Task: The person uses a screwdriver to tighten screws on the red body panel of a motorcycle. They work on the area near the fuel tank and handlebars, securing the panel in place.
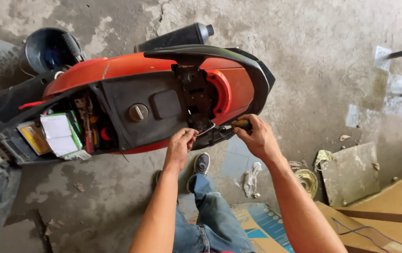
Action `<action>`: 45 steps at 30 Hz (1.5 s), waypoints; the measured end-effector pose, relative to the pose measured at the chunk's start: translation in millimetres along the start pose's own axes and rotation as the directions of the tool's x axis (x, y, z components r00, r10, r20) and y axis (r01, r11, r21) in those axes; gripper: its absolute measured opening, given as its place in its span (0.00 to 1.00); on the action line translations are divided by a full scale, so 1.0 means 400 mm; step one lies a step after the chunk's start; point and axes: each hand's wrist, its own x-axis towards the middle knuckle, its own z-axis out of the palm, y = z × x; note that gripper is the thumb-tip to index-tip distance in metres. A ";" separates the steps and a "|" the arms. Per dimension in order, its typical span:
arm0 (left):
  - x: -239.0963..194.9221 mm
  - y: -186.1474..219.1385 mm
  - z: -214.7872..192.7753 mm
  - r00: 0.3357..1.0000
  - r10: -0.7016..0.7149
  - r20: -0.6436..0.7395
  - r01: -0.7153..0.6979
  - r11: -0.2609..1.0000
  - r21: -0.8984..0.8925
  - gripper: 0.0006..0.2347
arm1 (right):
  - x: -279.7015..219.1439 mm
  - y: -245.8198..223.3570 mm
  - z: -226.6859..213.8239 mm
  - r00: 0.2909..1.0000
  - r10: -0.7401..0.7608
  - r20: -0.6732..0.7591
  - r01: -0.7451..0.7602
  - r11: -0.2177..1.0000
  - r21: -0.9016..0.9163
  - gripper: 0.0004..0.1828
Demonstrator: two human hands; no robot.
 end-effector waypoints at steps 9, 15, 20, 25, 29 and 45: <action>0.116 -0.016 -0.001 0.981 0.070 0.179 -0.132 0.924 0.359 0.10 | 0.082 0.037 0.061 0.990 -0.125 -0.060 0.115 0.983 -0.141 0.17; 0.136 0.090 0.099 0.927 0.232 0.294 -0.371 0.472 0.800 0.09 | 0.158 0.105 0.102 0.926 -0.357 -0.125 0.317 0.913 -0.256 0.17; 0.186 0.041 0.120 0.823 0.363 0.436 -0.539 0.258 0.802 0.14 | 0.170 0.129 0.140 0.909 -0.400 -0.114 0.356 0.891 -0.281 0.17; 0.197 0.020 0.131 0.768 0.390 0.508 -0.597 0.148 0.788 0.13 | 0.175 0.132 0.133 0.892 -0.437 -0.116 0.388 0.871 -0.302 0.17; 0.209 0.017 0.109 0.685 0.413 0.600 -0.673 0.043 0.738 0.13 | 0.173 0.135 0.132 0.873 -0.480 -0.083 0.431 0.841 -0.327 0.14; 0.256 0.027 0.101 0.674 0.331 0.660 -0.736 0.220 0.641 0.09 | 0.145 0.158 0.191 0.863 -0.468 -0.191 0.342 0.819 -0.461 0.14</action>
